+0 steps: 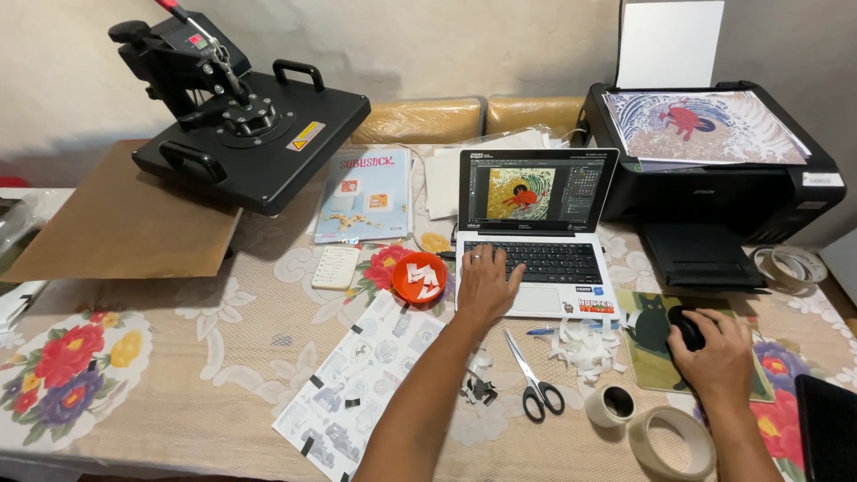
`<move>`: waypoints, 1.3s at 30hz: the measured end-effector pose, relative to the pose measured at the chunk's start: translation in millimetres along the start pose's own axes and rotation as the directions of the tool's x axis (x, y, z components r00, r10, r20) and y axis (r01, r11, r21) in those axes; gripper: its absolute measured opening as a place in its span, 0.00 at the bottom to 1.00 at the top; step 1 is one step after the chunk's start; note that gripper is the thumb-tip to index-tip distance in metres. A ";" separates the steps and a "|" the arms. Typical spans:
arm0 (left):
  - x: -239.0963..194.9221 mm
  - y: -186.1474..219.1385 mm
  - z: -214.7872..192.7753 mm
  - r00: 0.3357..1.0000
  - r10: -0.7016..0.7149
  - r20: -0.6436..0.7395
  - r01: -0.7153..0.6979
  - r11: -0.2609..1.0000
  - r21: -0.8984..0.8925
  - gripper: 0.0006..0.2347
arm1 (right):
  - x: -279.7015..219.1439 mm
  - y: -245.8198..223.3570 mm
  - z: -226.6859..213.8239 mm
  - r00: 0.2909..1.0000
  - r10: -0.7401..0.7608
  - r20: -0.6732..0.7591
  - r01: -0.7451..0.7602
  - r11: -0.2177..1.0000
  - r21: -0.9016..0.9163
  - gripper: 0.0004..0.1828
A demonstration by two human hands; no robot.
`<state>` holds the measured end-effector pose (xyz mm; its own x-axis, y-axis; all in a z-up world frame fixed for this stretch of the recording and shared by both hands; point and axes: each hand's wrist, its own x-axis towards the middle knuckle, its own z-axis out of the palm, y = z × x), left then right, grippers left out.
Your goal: Operating a heat press machine and preparing sticker designs using a laptop.
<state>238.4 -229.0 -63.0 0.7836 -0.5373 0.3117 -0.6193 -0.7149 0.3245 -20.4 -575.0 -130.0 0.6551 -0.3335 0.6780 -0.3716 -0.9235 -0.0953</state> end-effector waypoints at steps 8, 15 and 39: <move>0.5 -1.5 2.5 0.999 0.020 -0.025 -0.020 1.000 -0.019 0.27 | -0.2 0.6 -0.4 1.000 -0.011 -0.014 0.011 1.000 0.014 0.17; 0.2 -0.9 0.3 1.000 0.018 0.015 -0.017 1.000 -0.024 0.28 | 0.2 -2.8 -3.5 1.000 0.015 -0.004 -0.015 1.000 0.017 0.17; 0.5 -3.3 9.1 0.993 0.043 -0.110 -0.046 0.999 -0.020 0.24 | 1.1 -5.1 -3.7 0.998 -0.021 -0.058 0.024 0.999 0.042 0.16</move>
<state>241.3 -230.9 -72.1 0.7462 -0.5154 0.4214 -0.6553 -0.6804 0.3281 -20.2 -570.0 -126.1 0.6232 -0.3023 0.7213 -0.3280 -0.9383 -0.1099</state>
